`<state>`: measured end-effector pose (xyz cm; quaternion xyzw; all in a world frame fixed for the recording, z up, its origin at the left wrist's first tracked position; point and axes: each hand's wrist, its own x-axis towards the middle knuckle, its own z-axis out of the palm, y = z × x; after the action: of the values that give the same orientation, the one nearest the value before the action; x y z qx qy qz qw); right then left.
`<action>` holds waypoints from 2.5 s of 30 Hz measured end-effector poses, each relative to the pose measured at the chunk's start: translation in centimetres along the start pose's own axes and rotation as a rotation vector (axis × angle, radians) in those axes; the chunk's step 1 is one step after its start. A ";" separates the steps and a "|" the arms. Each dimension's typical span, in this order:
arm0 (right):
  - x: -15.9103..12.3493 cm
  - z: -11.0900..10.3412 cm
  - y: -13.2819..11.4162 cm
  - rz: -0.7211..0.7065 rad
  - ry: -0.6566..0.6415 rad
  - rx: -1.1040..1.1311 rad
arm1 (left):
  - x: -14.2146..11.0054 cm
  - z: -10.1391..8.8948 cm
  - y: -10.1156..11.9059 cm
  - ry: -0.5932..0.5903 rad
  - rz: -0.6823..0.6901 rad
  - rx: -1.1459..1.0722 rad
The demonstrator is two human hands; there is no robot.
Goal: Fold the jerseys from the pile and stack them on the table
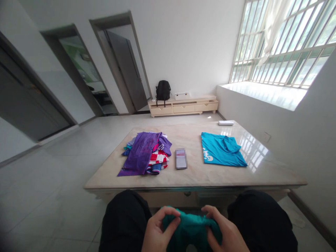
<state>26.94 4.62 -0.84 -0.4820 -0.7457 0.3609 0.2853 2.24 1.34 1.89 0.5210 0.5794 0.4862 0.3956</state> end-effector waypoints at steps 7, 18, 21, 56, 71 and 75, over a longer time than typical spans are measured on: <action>0.6 -0.1 -1.8 -0.032 -0.168 0.036 | 0.2 0.0 1.0 0.022 0.022 -0.010; 1.5 -1.6 -2.0 -0.016 -0.178 -0.039 | 0.7 -0.7 1.2 -0.115 -0.022 0.085; 1.3 -1.2 -1.8 -0.003 -0.207 -0.046 | 0.7 -0.5 0.7 -0.118 -0.034 0.088; 2.4 -4.4 -1.2 -0.085 -0.160 -0.413 | 3.7 -0.3 1.0 -0.186 0.403 0.454; 3.8 -8.8 -5.2 0.120 -0.500 0.215 | 7.0 -2.8 5.5 -0.351 0.172 0.182; 3.6 -9.8 -5.2 0.111 -0.488 0.119 | 6.7 -2.5 5.7 -0.419 0.184 0.180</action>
<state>30.50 9.10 9.27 -0.4033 -0.7422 0.5249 0.1047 0.15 7.49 8.28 0.6944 0.4756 0.3479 0.4131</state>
